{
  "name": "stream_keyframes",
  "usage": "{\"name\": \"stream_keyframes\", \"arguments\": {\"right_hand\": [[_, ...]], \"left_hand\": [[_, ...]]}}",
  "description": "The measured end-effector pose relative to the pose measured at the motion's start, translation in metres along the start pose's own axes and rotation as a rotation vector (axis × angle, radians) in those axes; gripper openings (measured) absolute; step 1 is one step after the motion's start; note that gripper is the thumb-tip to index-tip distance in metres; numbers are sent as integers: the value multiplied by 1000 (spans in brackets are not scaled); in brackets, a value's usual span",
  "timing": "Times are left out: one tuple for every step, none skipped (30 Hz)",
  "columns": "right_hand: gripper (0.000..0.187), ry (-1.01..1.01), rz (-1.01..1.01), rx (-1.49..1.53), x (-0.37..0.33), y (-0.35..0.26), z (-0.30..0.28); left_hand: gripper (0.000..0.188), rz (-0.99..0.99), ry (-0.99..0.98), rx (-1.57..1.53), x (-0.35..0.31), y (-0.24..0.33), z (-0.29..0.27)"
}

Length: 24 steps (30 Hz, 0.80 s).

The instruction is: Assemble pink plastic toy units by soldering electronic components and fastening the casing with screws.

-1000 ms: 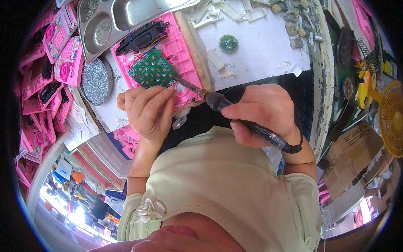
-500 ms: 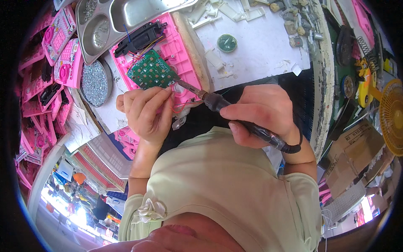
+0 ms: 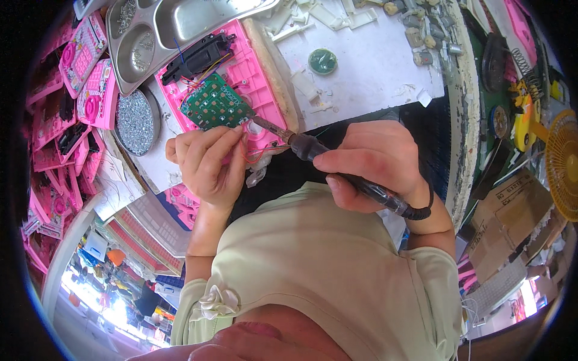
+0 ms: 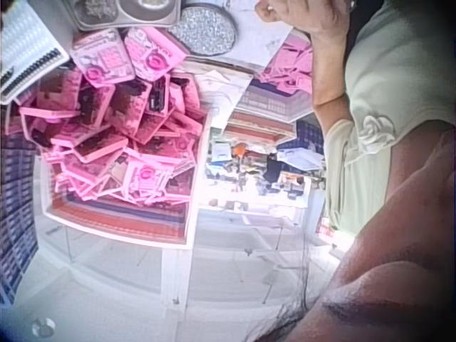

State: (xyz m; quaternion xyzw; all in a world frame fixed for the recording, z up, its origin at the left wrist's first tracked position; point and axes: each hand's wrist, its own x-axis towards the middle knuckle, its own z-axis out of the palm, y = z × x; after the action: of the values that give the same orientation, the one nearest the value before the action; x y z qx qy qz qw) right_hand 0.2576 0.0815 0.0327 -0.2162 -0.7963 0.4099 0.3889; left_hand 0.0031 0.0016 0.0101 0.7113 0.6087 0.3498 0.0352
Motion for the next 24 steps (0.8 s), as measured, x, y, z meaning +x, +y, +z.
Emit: {"name": "stream_keyframes", "arguments": {"right_hand": [[31,1,0,-2,0,0,0],[31,2,-1,-4,0,0,1],[31,0,-4,-2,0,0,0],[30,-2,-8,-1,0,1,0],[30,-4,-11,0,0,1,0],[30,-3,-8,2,0,1,0],[30,-3,-5,5,0,1,0],[30,-2,-2,7,0,0,0],[30,-5,-4,3,0,0,0],[30,-7,-6,-1,1,-1,0],[30,-10,-9,-5,2,-1,-1],[30,-8,-11,-6,3,-1,-1],[30,-7,-13,-6,4,-2,0],[30,-5,-16,-7,4,-2,0],[30,-8,-13,-9,3,-2,0],[30,-10,-11,-10,2,-2,-1],[30,-13,-9,-12,2,-1,-1],[30,-12,-10,-9,2,-1,-1],[30,-11,-11,-5,2,-1,0],[30,-11,-12,-2,2,-1,0],[30,-16,-6,4,2,-1,0],[30,-22,0,11,1,-1,0],[30,-27,6,17,0,0,0],[28,-20,-12,6,0,0,2]], "left_hand": [[26,0,5,-2,0,0,0],[25,0,10,-4,0,0,1],[25,-2,5,-5,-1,0,0],[25,-5,1,-6,-1,0,0],[25,-7,-3,-7,-1,-1,0],[27,0,3,-10,-2,-2,0],[28,7,9,-12,-4,-4,2],[30,14,15,-15,-5,-5,3],[30,12,12,-13,-5,-5,3],[30,11,8,-11,-5,-4,2],[30,9,5,-9,-5,-4,2],[30,8,7,-10,-5,-5,2],[30,7,10,-11,-6,-5,3],[30,6,12,-12,-6,-5,3],[30,6,10,-11,-6,-5,3],[30,5,7,-9,-6,-5,3],[30,4,5,-7,-6,-5,2],[28,3,1,-4,-4,-3,2],[26,3,-3,-1,-2,-2,1],[25,2,-7,1,0,-1,0],[24,5,-5,-2,0,-1,0],[24,7,-3,-6,0,-2,1],[24,10,-1,-9,0,-2,1],[25,9,-2,-4,0,-2,1]]}}
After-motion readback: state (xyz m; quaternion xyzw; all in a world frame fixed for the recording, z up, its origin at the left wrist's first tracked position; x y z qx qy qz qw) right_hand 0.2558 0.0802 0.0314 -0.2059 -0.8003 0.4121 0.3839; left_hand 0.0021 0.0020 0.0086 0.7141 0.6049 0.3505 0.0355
